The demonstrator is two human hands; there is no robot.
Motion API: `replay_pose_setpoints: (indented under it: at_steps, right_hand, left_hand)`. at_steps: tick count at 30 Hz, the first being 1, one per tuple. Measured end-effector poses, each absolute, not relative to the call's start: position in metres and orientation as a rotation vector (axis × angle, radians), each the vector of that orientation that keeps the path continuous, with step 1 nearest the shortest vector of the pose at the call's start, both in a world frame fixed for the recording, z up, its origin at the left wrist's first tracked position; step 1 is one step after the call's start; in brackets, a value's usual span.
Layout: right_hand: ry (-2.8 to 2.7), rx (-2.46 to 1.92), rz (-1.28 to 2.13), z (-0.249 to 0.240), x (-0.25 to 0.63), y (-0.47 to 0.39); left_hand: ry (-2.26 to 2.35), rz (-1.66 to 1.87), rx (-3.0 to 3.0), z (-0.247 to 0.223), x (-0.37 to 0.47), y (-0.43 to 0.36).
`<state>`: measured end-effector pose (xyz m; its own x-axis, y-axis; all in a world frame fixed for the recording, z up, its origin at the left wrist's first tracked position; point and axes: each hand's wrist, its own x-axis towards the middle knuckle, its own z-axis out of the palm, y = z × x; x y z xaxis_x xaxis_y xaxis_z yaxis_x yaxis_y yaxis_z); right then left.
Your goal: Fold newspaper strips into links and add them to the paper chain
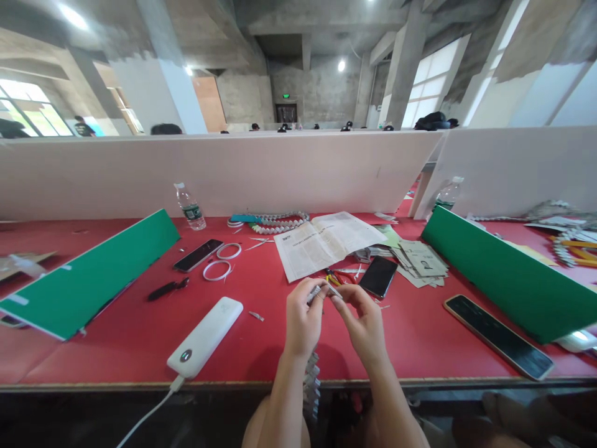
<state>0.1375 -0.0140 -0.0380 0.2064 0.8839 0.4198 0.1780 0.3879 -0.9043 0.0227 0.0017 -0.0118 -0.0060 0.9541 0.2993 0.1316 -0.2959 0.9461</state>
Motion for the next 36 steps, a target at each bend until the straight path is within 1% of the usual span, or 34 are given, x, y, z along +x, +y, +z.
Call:
replay_pose_setpoints:
  at_steps: [3, 6, 12, 16, 19, 24, 28, 32, 36]
  right_hand:
    - [-1.232, -1.115, 0.682, -0.037, 0.137, -0.014]
    - [-1.095, -1.059, 0.803, -0.037, 0.138, -0.014]
    - [-0.851, -0.892, 1.026, -0.037, 0.142, -0.011]
    - [-0.619, -0.708, 1.238, -0.037, 0.144, -0.008]
    - [-0.48, -0.589, 1.376, -0.037, 0.147, -0.007]
    - [-0.41, -0.447, 1.544, -0.036, 0.15, -0.01]
    - [-0.414, -0.455, 1.55, -0.034, 0.15, -0.012]
    - [-0.461, -0.489, 1.431, -0.036, 0.15, -0.011]
    - [-0.569, -0.497, 1.363, -0.038, 0.149, -0.01]
  left_hand:
    - [1.141, 1.296, 1.404, -0.011, 0.023, 0.002]
    - [1.0, 1.202, 1.156, -0.008, 0.022, 0.003]
    - [0.722, 1.256, 0.864, -0.004, 0.011, 0.004]
    - [0.571, 1.264, 0.722, -0.003, 0.008, 0.004]
    - [0.566, 1.278, 0.669, -0.003, 0.011, 0.004]
    - [0.68, 1.304, 0.641, -0.002, 0.017, 0.004]
    - [0.747, 1.349, 0.708, -0.004, 0.016, 0.005]
    - [0.738, 1.332, 0.801, -0.007, 0.015, 0.005]
    - [0.704, 1.326, 0.771, -0.008, 0.016, 0.005]
